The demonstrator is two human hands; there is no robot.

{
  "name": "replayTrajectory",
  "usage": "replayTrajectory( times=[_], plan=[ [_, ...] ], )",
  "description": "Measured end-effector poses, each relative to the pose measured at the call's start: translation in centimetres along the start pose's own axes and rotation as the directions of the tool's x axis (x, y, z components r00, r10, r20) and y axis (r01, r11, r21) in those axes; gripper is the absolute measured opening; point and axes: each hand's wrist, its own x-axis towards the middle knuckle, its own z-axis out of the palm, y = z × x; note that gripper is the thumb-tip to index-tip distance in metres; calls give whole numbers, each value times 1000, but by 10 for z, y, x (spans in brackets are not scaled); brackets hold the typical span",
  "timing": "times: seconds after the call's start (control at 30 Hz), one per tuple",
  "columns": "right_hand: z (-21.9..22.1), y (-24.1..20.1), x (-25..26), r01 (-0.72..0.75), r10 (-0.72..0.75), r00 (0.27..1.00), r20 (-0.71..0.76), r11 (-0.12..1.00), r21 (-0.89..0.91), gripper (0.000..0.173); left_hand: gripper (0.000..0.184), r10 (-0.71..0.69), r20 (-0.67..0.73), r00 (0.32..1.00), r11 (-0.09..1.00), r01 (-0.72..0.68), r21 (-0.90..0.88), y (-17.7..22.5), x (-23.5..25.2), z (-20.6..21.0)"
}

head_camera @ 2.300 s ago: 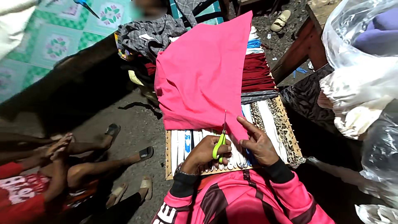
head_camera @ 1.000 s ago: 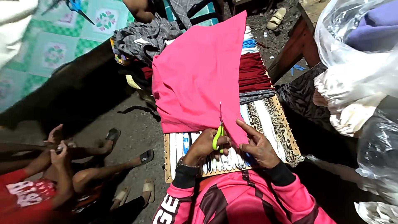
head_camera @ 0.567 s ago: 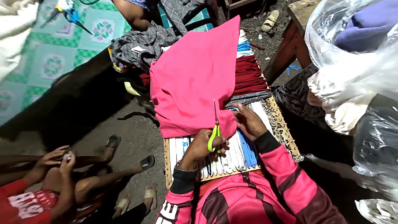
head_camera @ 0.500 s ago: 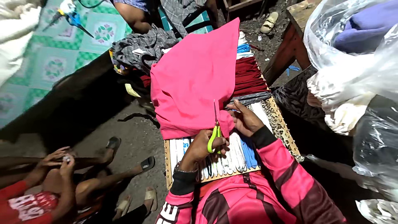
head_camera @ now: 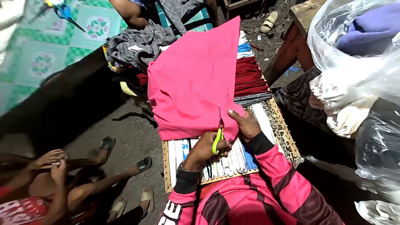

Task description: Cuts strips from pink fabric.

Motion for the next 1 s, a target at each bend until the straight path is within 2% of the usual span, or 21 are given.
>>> replayTrajectory(
  times=[0.17,0.3,0.53,0.7,1.0],
  plan=[
    [-2,13,-3,53,-55,996,-75,998,-30,36,33,1,38,999,1000,-1,9,-3,11,4],
    [-2,16,-3,50,-53,994,-96,998,-33,34,27,-18,17,1000,1000,17,11,0,11,8],
    [-5,16,-6,66,-66,992,-112,998,-3,31,28,-41,-43,998,998,39,-57,-7,8,13],
    [-4,19,-9,71,-79,990,-117,995,-70,30,26,-21,-58,998,996,16,-91,-9,10,17],
    [-3,20,-15,110,-113,987,-117,993,-38,26,27,-110,-50,993,993,112,42,7,18,7]
  ],
)
